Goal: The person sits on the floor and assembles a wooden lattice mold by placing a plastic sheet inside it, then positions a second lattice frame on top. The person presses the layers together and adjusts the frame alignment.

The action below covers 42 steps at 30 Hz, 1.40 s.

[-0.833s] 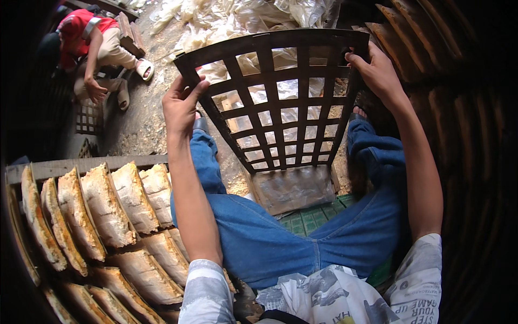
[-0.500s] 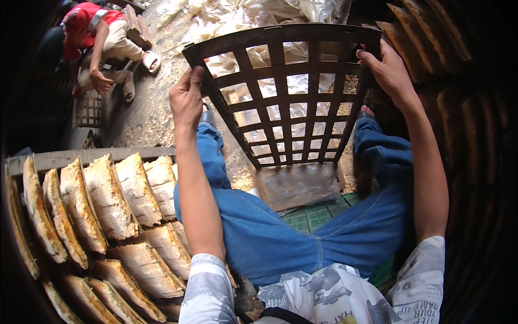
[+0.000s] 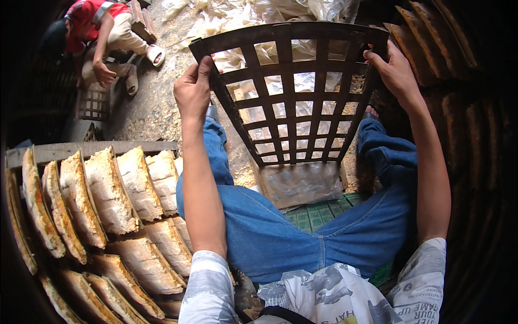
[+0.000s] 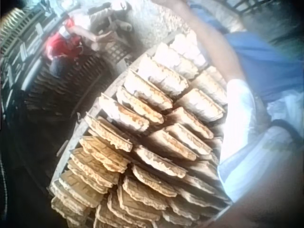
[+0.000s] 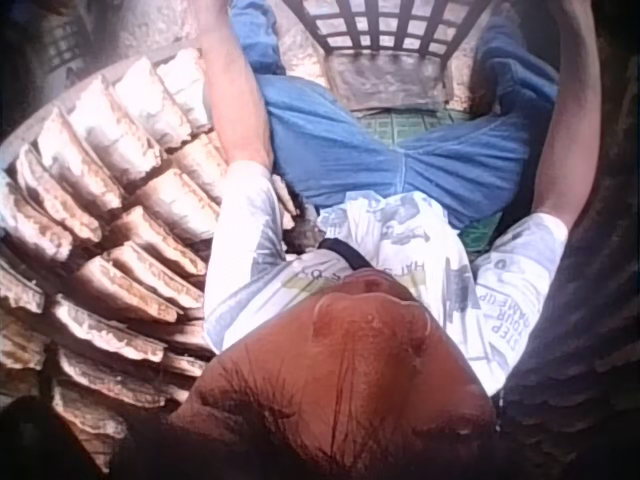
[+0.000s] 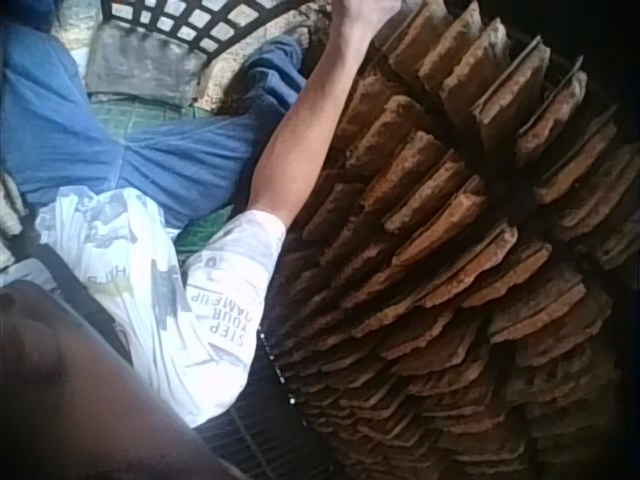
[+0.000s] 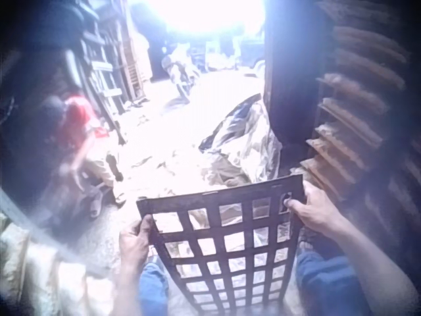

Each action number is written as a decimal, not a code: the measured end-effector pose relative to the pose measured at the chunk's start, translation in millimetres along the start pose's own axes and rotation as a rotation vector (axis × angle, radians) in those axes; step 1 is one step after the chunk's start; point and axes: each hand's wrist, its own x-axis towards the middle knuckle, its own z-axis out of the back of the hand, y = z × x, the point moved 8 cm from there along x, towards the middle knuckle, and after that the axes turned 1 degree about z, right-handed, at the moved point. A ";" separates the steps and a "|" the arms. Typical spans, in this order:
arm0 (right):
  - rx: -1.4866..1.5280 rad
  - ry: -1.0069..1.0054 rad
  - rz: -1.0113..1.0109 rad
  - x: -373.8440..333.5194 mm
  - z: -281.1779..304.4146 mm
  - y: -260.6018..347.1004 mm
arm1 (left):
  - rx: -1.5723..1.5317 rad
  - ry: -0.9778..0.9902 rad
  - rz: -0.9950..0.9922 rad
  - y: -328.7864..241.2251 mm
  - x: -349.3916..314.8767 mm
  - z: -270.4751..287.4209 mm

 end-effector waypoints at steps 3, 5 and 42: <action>0.014 0.011 -0.007 -1.6 -1.4 0.6 | 0.094 -0.176 -0.032 -7.9 -4.5 0.5; 0.031 0.009 0.002 -1.6 -1.0 2.0 | 0.005 -0.237 -0.011 -7.0 -5.9 -2.2; 0.078 0.068 0.025 -6.6 2.5 4.0 | -0.368 -0.055 -0.003 -9.9 -12.3 -33.5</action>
